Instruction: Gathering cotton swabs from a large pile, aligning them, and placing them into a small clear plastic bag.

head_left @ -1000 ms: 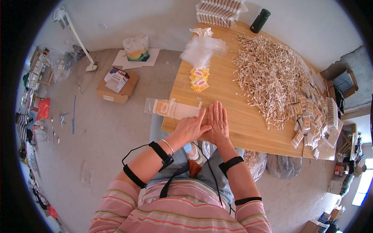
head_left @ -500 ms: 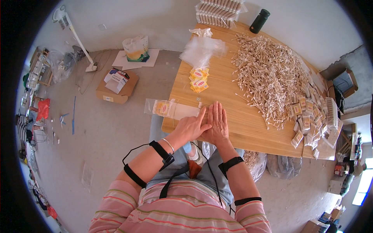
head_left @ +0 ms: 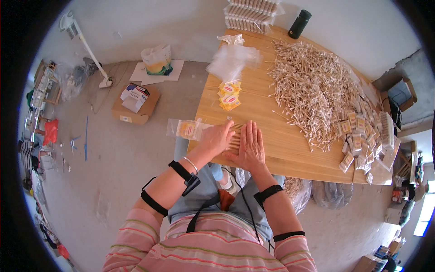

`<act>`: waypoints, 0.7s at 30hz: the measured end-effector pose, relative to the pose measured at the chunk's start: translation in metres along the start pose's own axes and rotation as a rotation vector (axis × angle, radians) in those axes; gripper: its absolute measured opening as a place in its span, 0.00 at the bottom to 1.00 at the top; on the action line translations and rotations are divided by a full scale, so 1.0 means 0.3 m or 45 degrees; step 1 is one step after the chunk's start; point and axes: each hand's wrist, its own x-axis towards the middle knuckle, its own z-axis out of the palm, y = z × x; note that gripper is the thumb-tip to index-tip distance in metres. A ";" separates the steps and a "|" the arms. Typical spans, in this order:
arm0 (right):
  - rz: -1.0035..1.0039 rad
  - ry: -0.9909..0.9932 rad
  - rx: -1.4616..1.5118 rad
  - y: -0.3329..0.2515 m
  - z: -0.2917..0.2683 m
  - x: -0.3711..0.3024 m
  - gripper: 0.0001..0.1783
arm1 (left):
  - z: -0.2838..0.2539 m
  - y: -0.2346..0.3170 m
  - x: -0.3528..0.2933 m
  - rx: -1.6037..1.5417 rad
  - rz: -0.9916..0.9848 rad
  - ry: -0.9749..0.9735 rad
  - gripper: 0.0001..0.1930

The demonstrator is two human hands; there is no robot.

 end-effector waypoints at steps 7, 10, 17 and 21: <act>0.016 -0.024 0.023 -0.017 -0.023 0.003 0.65 | 0.035 -0.060 0.106 -0.142 0.099 0.133 0.12; 0.026 -0.006 0.046 -0.018 -0.023 0.002 0.65 | 0.056 -0.065 0.117 -0.376 -0.007 0.266 0.12; 0.045 0.030 0.167 -0.006 -0.006 -0.012 0.61 | 0.158 -0.037 -0.072 -1.166 -0.039 0.522 0.25; 0.057 0.147 0.467 0.010 0.001 -0.015 0.43 | 0.173 -0.016 -0.093 -1.370 -0.048 0.446 0.35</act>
